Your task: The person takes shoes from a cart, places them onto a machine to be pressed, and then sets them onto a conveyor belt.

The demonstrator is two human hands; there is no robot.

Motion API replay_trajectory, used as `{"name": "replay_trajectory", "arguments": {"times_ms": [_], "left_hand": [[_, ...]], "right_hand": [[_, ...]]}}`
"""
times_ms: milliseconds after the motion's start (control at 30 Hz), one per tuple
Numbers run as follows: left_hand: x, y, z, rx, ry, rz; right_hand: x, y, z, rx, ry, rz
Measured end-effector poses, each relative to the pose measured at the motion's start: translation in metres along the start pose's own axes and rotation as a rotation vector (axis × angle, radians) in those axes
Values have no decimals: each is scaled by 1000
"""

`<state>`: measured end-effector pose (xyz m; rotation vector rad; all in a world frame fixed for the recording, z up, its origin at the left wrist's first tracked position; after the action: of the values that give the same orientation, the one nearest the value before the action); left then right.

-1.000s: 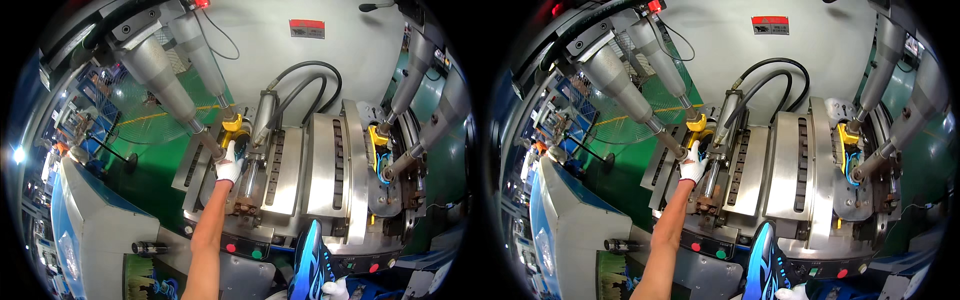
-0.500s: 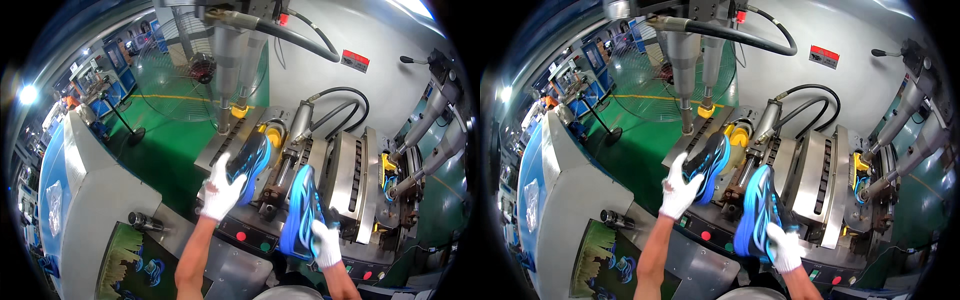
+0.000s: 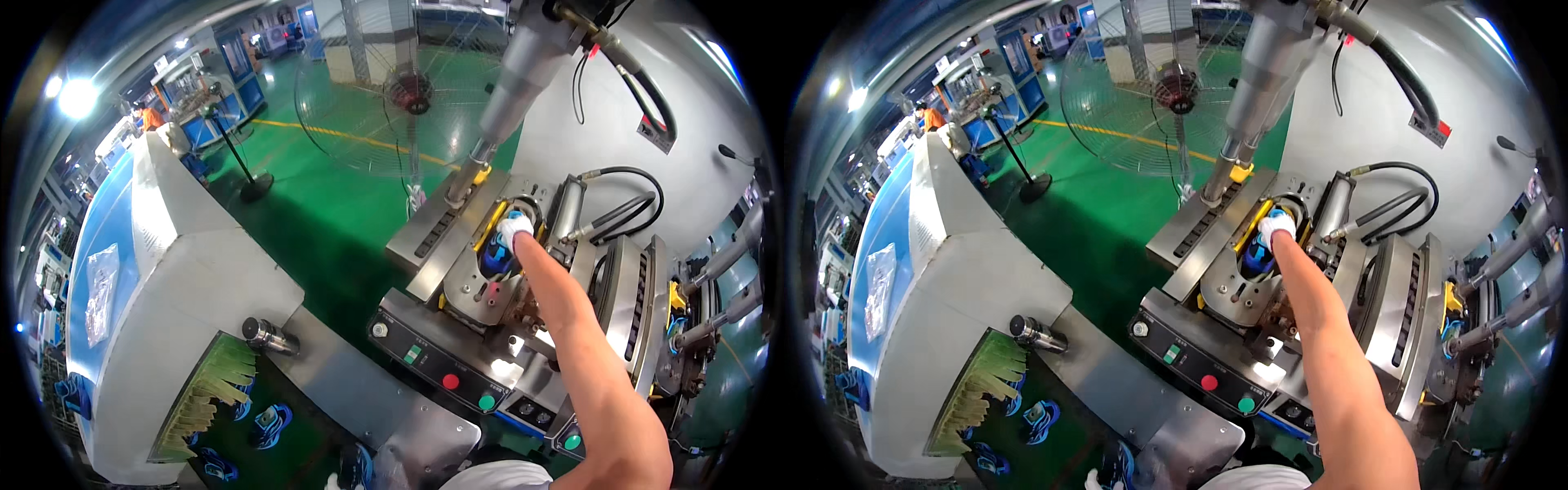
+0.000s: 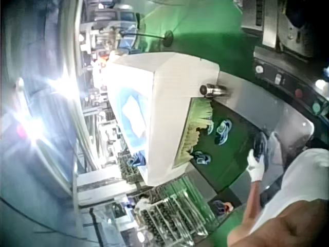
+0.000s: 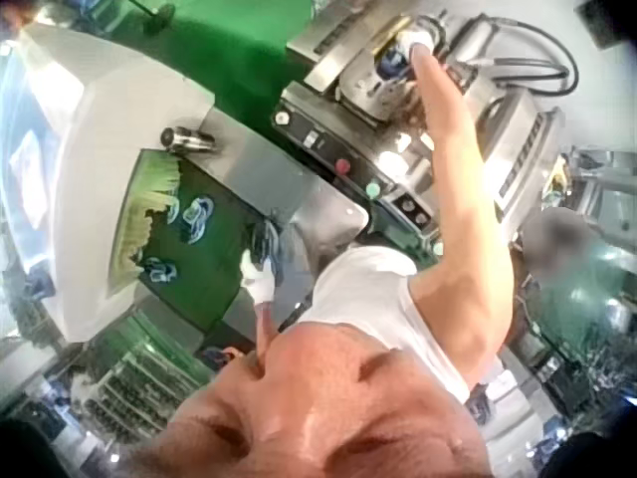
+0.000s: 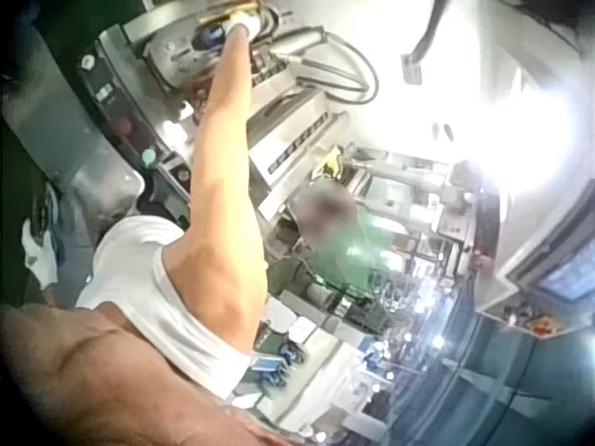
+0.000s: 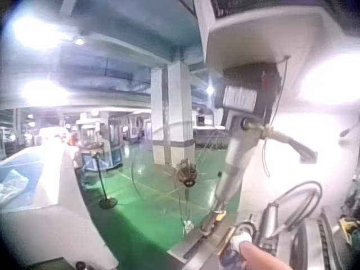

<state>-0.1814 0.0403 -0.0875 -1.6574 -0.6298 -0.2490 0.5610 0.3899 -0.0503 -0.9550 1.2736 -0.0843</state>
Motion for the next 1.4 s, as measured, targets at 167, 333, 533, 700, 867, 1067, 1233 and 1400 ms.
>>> {"name": "replay_trajectory", "arguments": {"times_ms": [167, 333, 533, 700, 867, 1067, 1233, 1400], "left_hand": [[-89, 54, -76, 47, -168, 166], [-103, 53, -95, 231, -61, 290], [-124, 55, -98, 194, -288, 152], [-133, 42, -94, 140, -214, -44], [-138, 31, -94, -252, 104, -217], [-319, -25, 24, 71, 33, -263], [-446, -197, 151, 588, -88, 65], [-536, -229, 240, 322, -113, 129]], "right_hand": [[51, 5, -26, 195, 124, -77], [15, 29, -56, 182, 37, -244], [-1, 13, -81, -411, -62, 255], [-81, -60, -408, -354, -651, 41], [119, -11, -493, -243, -822, -813], [83, -44, -490, -391, -678, -751], [88, -94, -529, -322, -546, -810], [198, -97, -583, -537, -255, -886]]}}
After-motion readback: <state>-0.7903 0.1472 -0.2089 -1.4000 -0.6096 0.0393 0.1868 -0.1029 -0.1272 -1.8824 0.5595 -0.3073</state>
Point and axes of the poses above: each hand's wrist, its own z-axis towards the middle knuckle, its own y-axis out of the palm, x = y × z, the point moved 9 cm from there along z, towards the middle knuckle, and after that the axes turned 3 degrees about z, right-handed, at the moved point
